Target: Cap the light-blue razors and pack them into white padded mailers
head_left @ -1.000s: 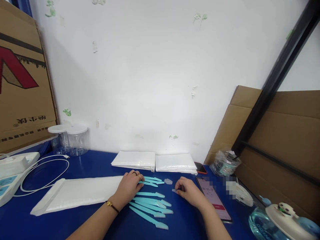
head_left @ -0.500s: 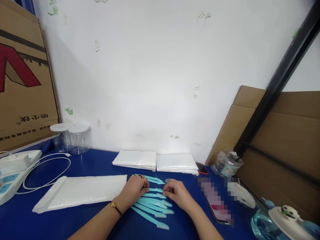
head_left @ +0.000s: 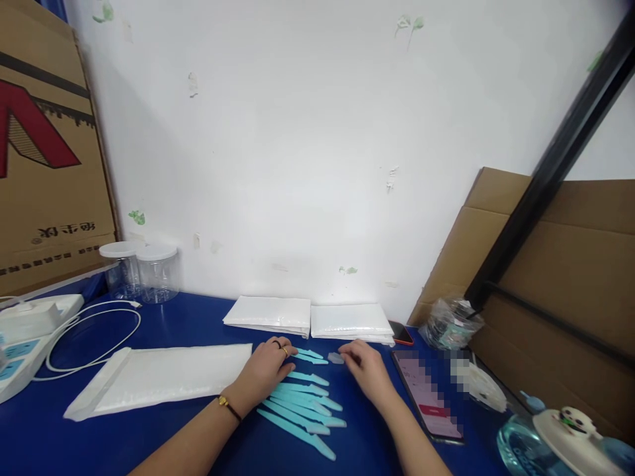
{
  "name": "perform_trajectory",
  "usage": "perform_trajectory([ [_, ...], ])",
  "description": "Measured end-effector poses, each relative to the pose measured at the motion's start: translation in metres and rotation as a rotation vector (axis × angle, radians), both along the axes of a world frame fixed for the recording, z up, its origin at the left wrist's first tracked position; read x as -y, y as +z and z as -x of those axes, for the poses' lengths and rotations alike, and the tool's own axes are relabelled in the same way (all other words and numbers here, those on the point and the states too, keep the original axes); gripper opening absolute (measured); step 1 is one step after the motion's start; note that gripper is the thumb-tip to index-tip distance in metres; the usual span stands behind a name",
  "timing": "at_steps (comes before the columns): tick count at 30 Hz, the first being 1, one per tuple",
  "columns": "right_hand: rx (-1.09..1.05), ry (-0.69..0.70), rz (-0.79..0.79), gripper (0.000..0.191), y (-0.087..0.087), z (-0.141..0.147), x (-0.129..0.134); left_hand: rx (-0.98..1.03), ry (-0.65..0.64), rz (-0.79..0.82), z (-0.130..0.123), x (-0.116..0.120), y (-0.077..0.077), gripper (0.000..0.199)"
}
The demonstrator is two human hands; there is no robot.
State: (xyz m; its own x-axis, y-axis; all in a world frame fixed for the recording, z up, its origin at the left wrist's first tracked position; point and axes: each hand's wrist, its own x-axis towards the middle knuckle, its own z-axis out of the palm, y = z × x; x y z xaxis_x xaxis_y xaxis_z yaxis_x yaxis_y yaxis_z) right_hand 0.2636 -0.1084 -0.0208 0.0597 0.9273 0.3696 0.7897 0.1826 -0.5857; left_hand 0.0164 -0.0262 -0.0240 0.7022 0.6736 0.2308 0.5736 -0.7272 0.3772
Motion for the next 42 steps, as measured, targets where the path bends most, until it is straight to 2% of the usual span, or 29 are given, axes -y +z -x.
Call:
perform_trajectory([
  [2, 0.021, -0.048, -0.001, 0.019, -0.001, -0.011, 0.0, -0.032, 0.02, -0.03, 0.002, -0.002, 0.0, 0.027],
  [4, 0.048, -0.037, 0.045, 0.019, -0.003, -0.015, -0.001, -0.06, 0.031, -0.037, 0.002, -0.002, 0.001, 0.025],
  [10, 0.185, 0.008, 0.138, 0.02, -0.004, -0.003, -0.002, -0.092, 0.051, 0.021, 0.003, -0.002, 0.01, 0.016],
  [14, 0.296, -0.008, 0.139, 0.023, -0.002, 0.0, -0.002, -0.124, 0.036, 0.063, 0.006, -0.004, 0.017, 0.015],
  [18, 0.333, -0.012, 0.095, 0.023, -0.002, 0.002, 0.001, -0.148, 0.026, 0.006, 0.007, -0.004, 0.02, 0.018],
  [23, 0.251, 0.006, 0.066, 0.017, -0.005, 0.005, 0.0, -0.153, 0.027, -0.038, 0.006, -0.001, 0.021, 0.023],
  [27, 0.061, 0.04, 0.124, 0.009, -0.006, 0.007, -0.002, -0.177, 0.042, -0.021, 0.005, -0.001, 0.022, 0.024],
  [33, -0.182, 0.046, 0.202, 0.011, -0.012, 0.008, -0.004, -0.171, 0.033, -0.027, 0.006, -0.002, 0.02, 0.023],
  [37, -0.223, 0.049, 0.177, 0.01, -0.016, 0.007, -0.006, -0.183, 0.033, -0.032, 0.006, -0.002, 0.02, 0.025],
  [42, -0.191, 0.072, 0.144, 0.011, -0.012, 0.014, -0.005, -0.174, 0.016, -0.049, 0.005, -0.003, 0.018, 0.024],
])
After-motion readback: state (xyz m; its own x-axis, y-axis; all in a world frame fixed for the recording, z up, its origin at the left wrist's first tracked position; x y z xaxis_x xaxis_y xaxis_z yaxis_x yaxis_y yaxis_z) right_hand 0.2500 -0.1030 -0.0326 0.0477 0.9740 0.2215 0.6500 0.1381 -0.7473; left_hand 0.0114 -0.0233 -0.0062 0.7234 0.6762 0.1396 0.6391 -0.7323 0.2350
